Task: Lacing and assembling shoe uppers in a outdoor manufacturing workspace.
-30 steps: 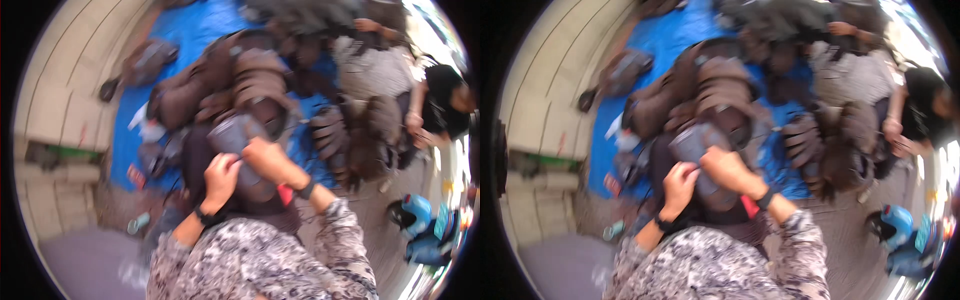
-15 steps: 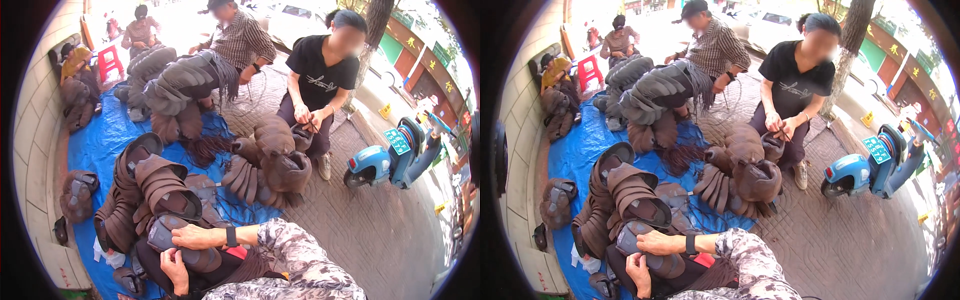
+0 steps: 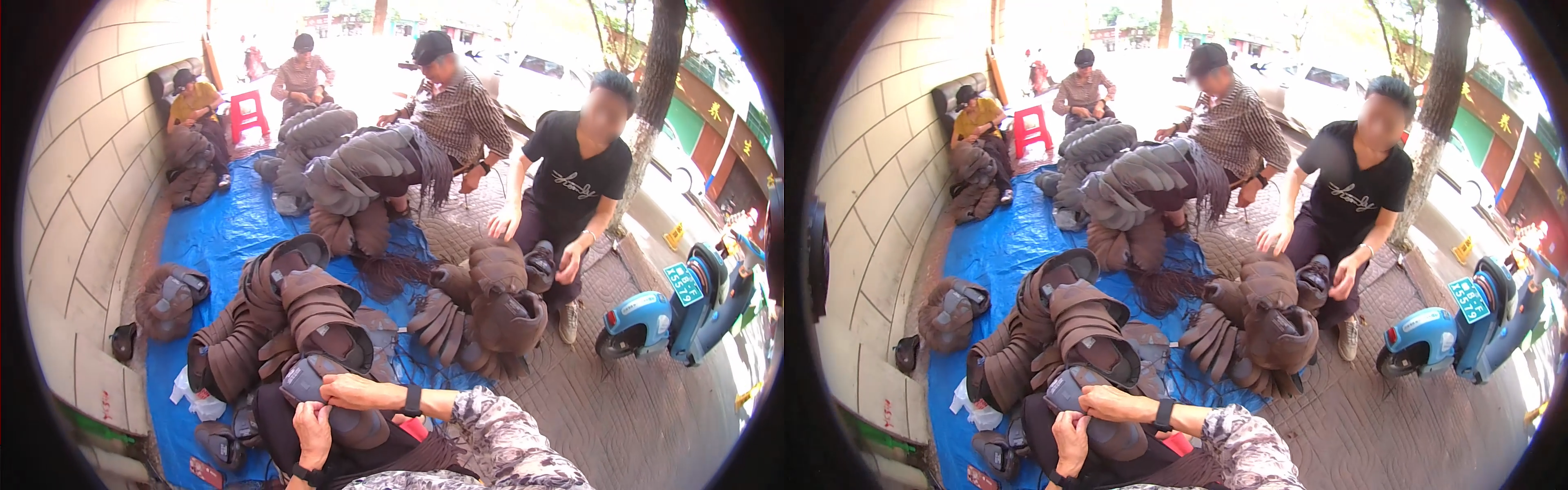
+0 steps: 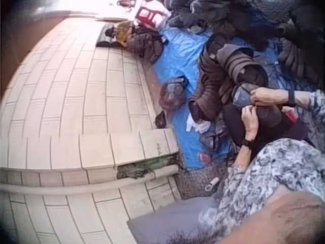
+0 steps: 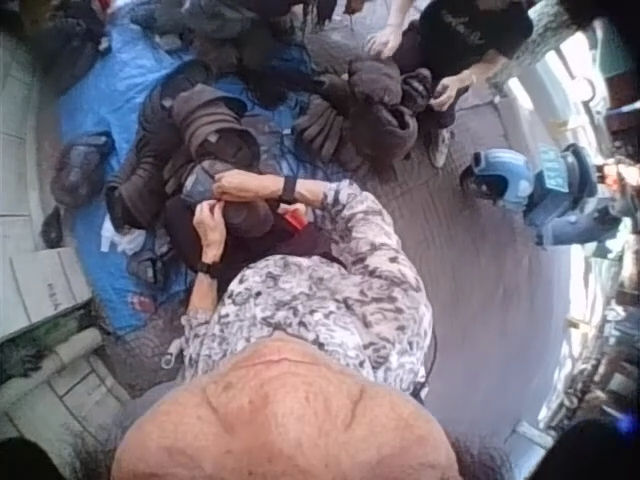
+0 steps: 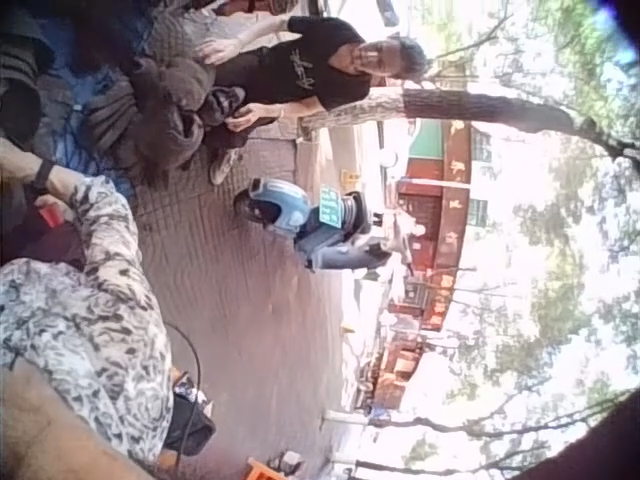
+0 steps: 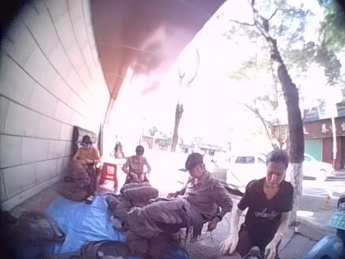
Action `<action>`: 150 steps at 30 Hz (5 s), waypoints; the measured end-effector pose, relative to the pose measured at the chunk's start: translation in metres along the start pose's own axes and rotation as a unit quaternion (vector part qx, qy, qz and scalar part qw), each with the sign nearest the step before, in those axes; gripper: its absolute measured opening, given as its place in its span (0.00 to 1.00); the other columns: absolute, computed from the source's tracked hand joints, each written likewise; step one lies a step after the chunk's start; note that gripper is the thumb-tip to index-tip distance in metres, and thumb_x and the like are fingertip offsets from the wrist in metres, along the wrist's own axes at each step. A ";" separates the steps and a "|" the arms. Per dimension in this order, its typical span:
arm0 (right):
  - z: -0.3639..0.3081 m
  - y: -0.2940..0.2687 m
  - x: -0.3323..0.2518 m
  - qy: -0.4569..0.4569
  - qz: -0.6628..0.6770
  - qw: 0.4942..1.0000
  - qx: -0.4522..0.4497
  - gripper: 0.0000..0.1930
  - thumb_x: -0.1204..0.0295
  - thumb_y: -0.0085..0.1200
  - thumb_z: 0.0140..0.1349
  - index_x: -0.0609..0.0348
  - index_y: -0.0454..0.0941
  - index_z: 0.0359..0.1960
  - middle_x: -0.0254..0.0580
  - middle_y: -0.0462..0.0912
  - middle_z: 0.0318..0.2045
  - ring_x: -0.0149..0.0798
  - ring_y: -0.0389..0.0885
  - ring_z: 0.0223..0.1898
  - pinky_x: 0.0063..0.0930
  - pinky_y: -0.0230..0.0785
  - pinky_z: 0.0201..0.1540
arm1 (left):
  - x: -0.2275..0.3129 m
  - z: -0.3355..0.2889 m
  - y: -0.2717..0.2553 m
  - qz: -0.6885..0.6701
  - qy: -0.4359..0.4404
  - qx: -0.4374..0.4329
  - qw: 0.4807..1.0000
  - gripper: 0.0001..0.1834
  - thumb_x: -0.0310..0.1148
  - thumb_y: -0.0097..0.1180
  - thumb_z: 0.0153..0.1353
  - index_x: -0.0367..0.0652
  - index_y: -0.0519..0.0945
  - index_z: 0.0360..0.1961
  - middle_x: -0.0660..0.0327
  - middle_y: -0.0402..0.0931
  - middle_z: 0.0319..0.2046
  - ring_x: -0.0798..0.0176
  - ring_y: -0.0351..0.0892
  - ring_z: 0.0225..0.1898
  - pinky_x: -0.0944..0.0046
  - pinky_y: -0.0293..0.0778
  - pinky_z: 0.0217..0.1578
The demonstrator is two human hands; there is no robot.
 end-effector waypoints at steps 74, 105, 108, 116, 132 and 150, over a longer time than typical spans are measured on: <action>-0.334 -0.396 -0.065 0.342 -0.660 0.638 0.202 0.09 0.73 0.46 0.61 0.60 0.77 0.39 0.48 0.77 0.36 0.48 0.76 0.37 0.34 0.68 0.40 | -0.149 -0.306 -0.453 0.554 -0.220 0.251 0.763 0.11 0.25 0.45 0.59 0.36 0.76 0.40 0.48 0.77 0.34 0.47 0.75 0.37 0.56 0.69 0.39; -0.052 -0.021 0.045 0.311 0.150 0.932 0.111 0.07 0.73 0.56 0.54 0.65 0.78 0.31 0.42 0.79 0.21 0.30 0.75 0.23 0.25 0.67 0.28 | -0.020 0.046 0.035 -0.443 -0.242 -0.184 0.844 0.09 0.32 0.50 0.62 0.37 0.75 0.34 0.61 0.75 0.31 0.68 0.76 0.31 0.69 0.75 0.34; -0.049 -0.022 0.048 0.325 0.133 0.931 0.100 0.08 0.72 0.55 0.53 0.65 0.78 0.31 0.42 0.79 0.20 0.30 0.76 0.24 0.25 0.67 0.28 | -0.017 0.045 0.047 -0.358 -0.246 -0.229 0.871 0.08 0.32 0.49 0.61 0.38 0.75 0.33 0.63 0.74 0.31 0.70 0.74 0.32 0.70 0.74 0.34; -0.043 -0.001 0.064 0.387 0.178 0.905 -0.009 0.10 0.70 0.56 0.48 0.66 0.79 0.26 0.43 0.78 0.16 0.31 0.76 0.21 0.30 0.68 0.27 | -0.023 0.044 0.064 -0.197 -0.215 -0.355 0.888 0.08 0.31 0.48 0.59 0.38 0.75 0.29 0.64 0.74 0.27 0.71 0.74 0.29 0.71 0.72 0.31; -0.050 -0.016 0.042 0.256 0.064 0.954 0.142 0.06 0.73 0.56 0.47 0.63 0.78 0.27 0.51 0.79 0.24 0.47 0.80 0.28 0.35 0.70 0.31 | 0.011 0.048 0.052 -0.113 -0.031 -0.337 0.934 0.07 0.29 0.49 0.56 0.37 0.74 0.26 0.64 0.72 0.20 0.73 0.70 0.23 0.70 0.67 0.26; -0.006 -0.026 0.023 -0.010 -0.041 0.998 -0.038 0.15 0.67 0.58 0.47 0.55 0.69 0.36 0.44 0.75 0.26 0.51 0.76 0.29 0.41 0.67 0.30 | 0.028 0.056 0.027 -0.008 0.104 -0.175 0.979 0.05 0.22 0.54 0.50 0.38 0.80 0.29 0.60 0.75 0.22 0.65 0.74 0.23 0.68 0.69 0.26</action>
Point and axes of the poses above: each hand's wrist, its own z-axis towards the middle knuckle, its own y-axis out of the palm, x = y × z, the point moved 10 cm from there along z, towards the middle knuckle
